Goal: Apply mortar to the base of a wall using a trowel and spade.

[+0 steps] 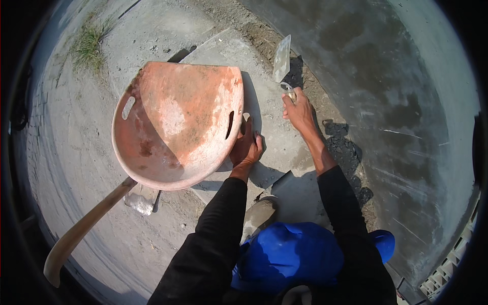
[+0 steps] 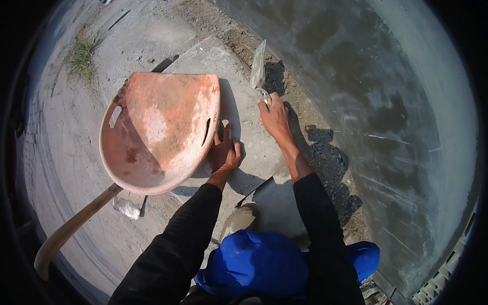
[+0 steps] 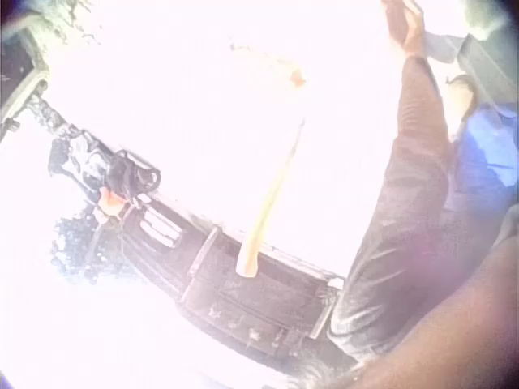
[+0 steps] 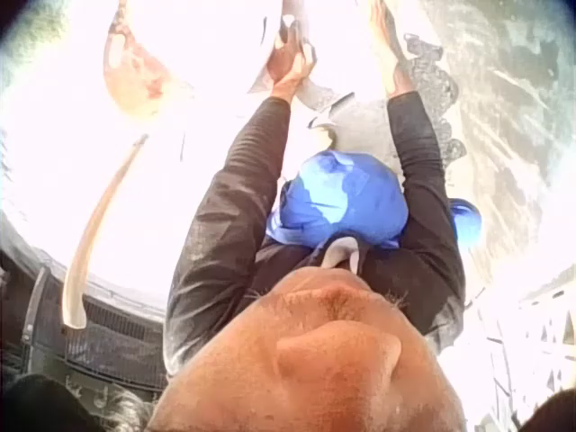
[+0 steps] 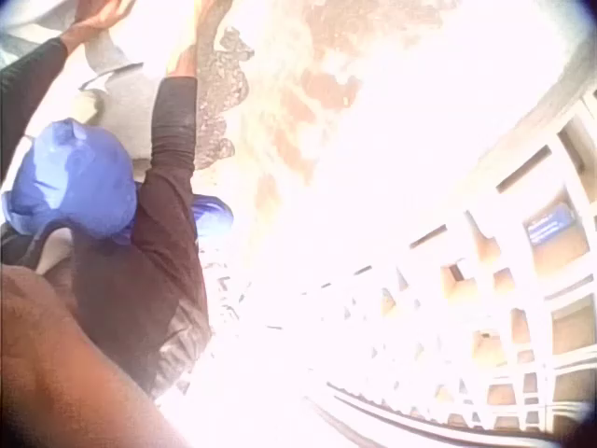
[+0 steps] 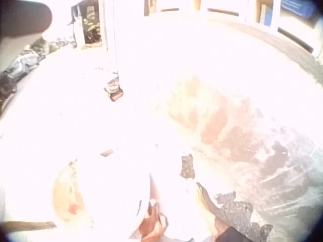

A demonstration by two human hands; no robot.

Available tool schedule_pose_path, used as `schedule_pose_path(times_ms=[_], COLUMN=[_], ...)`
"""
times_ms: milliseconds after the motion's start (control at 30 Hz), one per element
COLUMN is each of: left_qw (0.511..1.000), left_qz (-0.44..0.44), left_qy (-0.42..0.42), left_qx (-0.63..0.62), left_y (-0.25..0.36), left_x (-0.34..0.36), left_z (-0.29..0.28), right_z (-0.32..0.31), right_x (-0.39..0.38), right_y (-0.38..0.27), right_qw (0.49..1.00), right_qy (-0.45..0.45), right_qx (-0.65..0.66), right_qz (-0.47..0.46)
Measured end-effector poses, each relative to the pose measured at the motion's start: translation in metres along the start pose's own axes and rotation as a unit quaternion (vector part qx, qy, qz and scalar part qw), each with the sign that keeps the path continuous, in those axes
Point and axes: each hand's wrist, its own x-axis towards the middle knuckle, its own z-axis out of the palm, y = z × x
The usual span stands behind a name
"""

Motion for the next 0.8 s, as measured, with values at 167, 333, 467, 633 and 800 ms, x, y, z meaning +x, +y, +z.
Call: schedule_pose_path(times_ms=[167, 333, 467, 633, 800], left_qw=[0.997, 0.999, 0.998, 0.995, 0.994], left_qz=[0.06, 0.035, 0.047, 0.06, 0.059], left_qy=[0.042, 0.026, 0.033, 0.082, 0.087], left_qx=[-0.029, 0.015, 0.012, 0.007, -0.004], left_y=[0.048, 0.025, 0.022, 0.019, 0.016], left_x=[0.011, 0.002, 0.0, 0.003, 0.005], left_z=[0.028, 0.008, 0.009, 0.013, 0.014], right_z=[0.042, 0.039, 0.019, -0.036, -0.029], right_x=[0.104, 0.064, -0.012, -0.121, -0.145], right_y=[-0.024, 0.017, 0.062, 0.13, 0.098], right_qw=[0.987, 0.949, 0.941, 0.904, 0.866], right_qy=[-0.029, -0.015, 0.036, 0.194, 0.21], right_qx=[0.146, 0.287, 0.299, 0.304, 0.383], right_qz=[0.061, 0.131, 0.158, 0.228, 0.243])
